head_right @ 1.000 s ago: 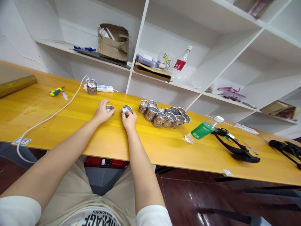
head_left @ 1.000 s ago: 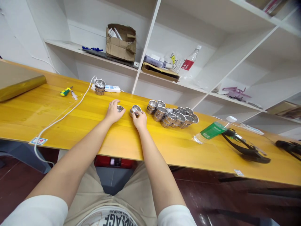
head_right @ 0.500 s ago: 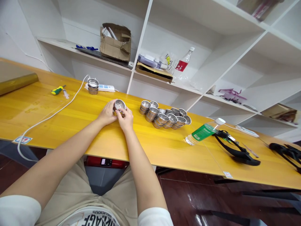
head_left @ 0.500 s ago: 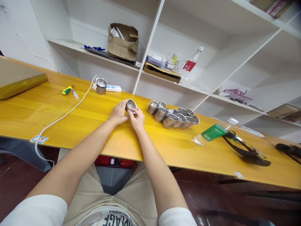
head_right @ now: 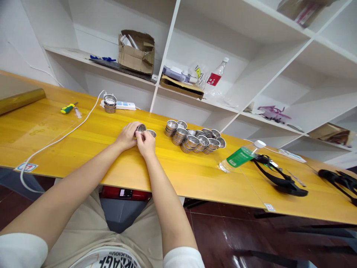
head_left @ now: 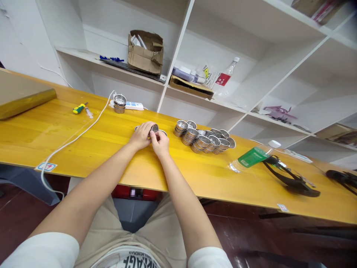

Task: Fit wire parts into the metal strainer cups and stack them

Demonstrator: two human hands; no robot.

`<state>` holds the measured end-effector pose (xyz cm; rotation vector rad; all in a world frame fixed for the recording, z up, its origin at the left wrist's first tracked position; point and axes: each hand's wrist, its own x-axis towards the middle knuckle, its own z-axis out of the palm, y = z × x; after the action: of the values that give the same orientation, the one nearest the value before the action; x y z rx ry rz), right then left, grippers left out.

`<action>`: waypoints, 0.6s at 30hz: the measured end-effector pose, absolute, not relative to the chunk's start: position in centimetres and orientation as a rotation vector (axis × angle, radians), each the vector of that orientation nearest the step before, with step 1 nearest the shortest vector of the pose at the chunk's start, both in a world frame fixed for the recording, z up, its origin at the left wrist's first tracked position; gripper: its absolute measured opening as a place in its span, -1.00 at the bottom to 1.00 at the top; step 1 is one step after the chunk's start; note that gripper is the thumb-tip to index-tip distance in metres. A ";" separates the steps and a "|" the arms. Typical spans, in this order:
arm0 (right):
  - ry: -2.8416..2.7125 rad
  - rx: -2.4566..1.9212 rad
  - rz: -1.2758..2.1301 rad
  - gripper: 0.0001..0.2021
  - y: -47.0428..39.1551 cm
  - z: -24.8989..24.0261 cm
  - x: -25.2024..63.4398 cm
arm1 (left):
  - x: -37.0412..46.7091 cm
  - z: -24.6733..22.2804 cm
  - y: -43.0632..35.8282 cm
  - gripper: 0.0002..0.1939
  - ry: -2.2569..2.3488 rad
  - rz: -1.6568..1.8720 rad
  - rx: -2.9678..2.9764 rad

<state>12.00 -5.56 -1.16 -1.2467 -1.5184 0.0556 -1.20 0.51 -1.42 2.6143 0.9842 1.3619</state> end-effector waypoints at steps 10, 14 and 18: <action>-1.409 -1.287 0.247 -0.51 -5.0 -1.1 13.0 | -1.0 -0.7 -0.5 -0.43 0.937 1.268 2.653; -1.365 -1.269 0.289 -0.49 -4.9 -1.1 13.0 | -0.8 -0.7 -0.4 -0.44 0.956 1.244 2.628; -1.338 -1.238 0.331 -0.48 -4.7 -1.2 13.0 | -0.8 -0.8 -0.1 -0.44 0.901 1.273 2.612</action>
<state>13.00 -4.72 -1.23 -1.2383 -1.3377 0.3307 -0.77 -0.12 -0.84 2.6123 0.9012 1.2733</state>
